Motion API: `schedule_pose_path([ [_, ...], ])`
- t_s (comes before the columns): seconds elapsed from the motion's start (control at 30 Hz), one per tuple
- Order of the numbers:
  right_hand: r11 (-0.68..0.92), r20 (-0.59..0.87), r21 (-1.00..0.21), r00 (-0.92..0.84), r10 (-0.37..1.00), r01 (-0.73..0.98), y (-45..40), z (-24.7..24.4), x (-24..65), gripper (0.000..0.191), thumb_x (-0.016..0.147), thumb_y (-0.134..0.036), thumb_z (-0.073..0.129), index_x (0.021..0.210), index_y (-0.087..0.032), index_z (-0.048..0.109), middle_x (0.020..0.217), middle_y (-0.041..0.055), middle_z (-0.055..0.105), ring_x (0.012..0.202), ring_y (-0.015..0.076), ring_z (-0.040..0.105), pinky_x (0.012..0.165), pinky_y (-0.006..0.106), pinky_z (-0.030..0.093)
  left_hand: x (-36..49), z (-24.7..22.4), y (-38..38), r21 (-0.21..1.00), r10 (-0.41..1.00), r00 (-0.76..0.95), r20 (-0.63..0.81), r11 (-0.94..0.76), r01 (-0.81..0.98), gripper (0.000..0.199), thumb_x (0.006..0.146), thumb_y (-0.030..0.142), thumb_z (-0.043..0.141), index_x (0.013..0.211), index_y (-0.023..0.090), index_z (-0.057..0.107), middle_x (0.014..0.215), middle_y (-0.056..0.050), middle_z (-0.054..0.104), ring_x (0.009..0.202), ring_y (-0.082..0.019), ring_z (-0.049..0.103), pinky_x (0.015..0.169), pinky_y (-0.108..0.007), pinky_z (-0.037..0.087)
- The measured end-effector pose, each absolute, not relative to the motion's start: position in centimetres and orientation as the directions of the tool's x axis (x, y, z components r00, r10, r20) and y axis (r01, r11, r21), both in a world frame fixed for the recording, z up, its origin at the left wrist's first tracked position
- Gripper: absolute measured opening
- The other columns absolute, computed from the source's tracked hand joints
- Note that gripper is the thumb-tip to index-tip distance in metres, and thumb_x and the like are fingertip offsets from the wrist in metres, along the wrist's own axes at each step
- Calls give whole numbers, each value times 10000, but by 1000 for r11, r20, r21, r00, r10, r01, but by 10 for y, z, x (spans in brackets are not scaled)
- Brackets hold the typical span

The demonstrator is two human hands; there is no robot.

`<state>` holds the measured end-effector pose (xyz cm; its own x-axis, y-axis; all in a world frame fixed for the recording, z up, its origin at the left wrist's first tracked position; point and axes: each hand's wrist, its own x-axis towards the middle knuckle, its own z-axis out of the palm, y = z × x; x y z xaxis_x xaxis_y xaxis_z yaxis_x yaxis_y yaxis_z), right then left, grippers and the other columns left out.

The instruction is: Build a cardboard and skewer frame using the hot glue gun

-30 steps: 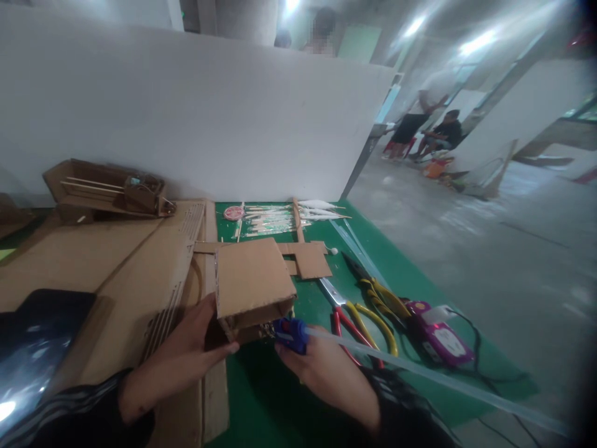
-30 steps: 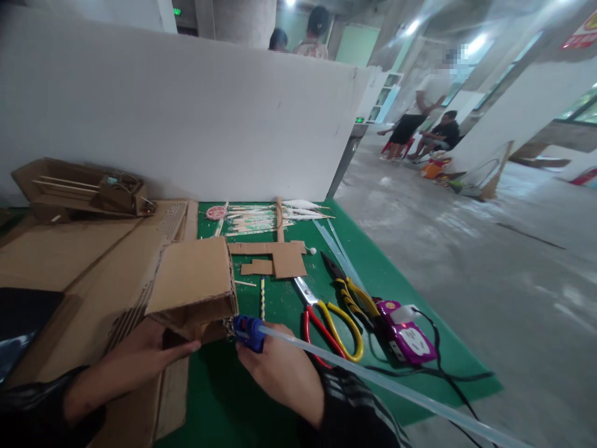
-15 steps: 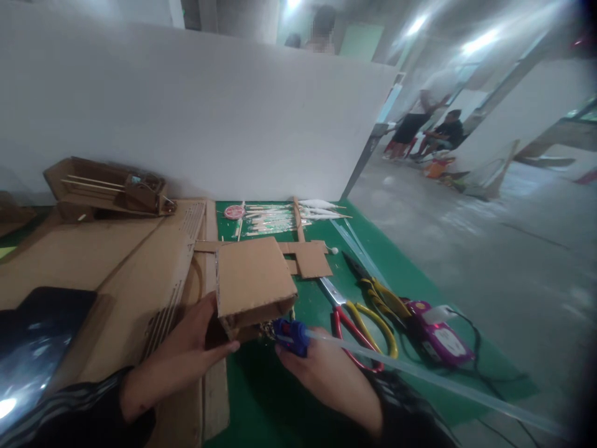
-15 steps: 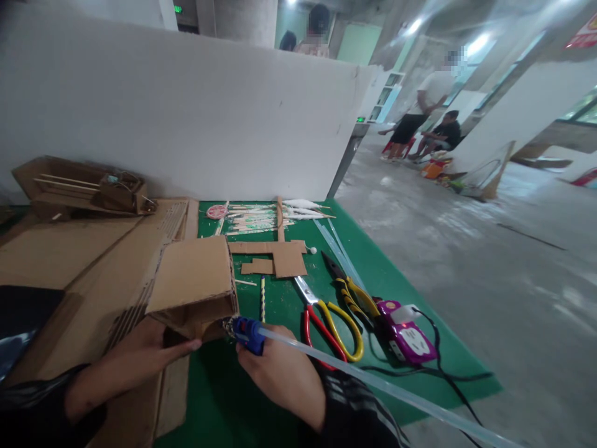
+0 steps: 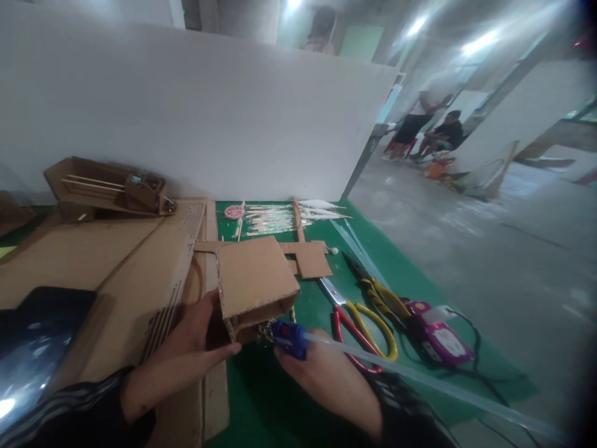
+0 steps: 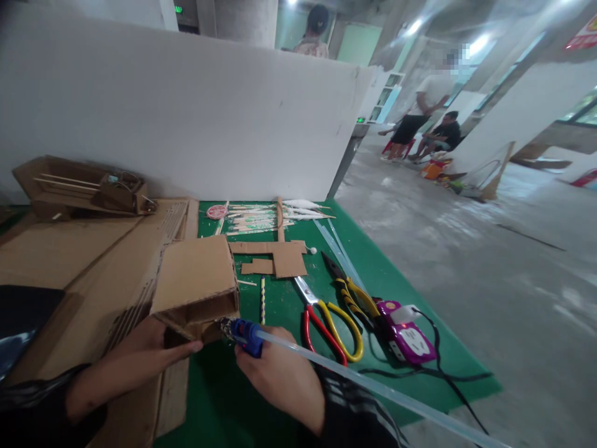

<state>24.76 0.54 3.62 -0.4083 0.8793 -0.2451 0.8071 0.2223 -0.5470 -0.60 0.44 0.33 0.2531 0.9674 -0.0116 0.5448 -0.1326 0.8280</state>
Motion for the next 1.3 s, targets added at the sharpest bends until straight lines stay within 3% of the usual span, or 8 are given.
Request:
schedule_pose_path([
  [0.1, 261, -216, -544, -433, 875, 798, 5, 38, 248, 219, 922, -258, 546, 746, -179, 651, 733, 34, 648, 562, 112, 505, 496, 243, 286, -6, 2, 4, 854, 963, 268, -12, -130, 504, 873, 803, 416, 758, 1529, 315, 285, 1553, -88, 436, 1432, -350, 393, 1179, -556, 335],
  [0.27, 180, -238, -584, -379, 894, 791, 4, 36, 247, 242, 904, -278, 552, 701, -180, 639, 669, 9, 603, 520, 101, 457, 478, 242, 257, -8, -1, 2, 856, 960, 279, -25, -123, 502, 815, 804, 405, 761, 1491, 301, 335, 1554, -80, 436, 1452, -328, 368, 1201, -522, 317],
  [0.53, 105, -270, -628, -342, 900, 771, 1, 37, 245, 238, 895, -283, 557, 700, -173, 635, 626, -8, 577, 493, 85, 389, 463, 230, 243, -7, 1, 2, 872, 956, 285, -69, -80, 483, 815, 793, 453, 771, 1478, 282, 363, 1510, -94, 498, 1372, -329, 486, 1173, -517, 370],
  [0.83, 145, -254, -637, -384, 888, 757, 2, 41, 243, 175, 878, -275, 580, 760, -194, 680, 650, 6, 637, 533, 108, 503, 497, 223, 308, -7, -2, 1, 876, 963, 257, -75, -60, 479, 887, 773, 450, 786, 1493, 301, 290, 1543, -107, 450, 1373, -341, 484, 1174, -549, 367],
  [1.1, 53, -286, -687, -336, 897, 725, -2, 37, 241, 190, 861, -268, 568, 691, -186, 587, 624, -20, 565, 522, 92, 442, 484, 223, 265, -7, 0, 0, 871, 966, 232, -113, -16, 490, 918, 745, 464, 808, 1496, 281, 311, 1508, -119, 496, 1375, -346, 482, 1172, -538, 376],
  [1.3, 6, -310, -666, -285, 907, 746, -2, 36, 239, 171, 840, -279, 591, 698, -187, 609, 639, -11, 595, 515, 94, 448, 492, 225, 268, -4, 5, -1, 903, 966, 241, -90, -23, 429, 927, 745, 399, 819, 1506, 270, 305, 1531, -125, 467, 1384, -345, 470, 1147, -494, 425],
])
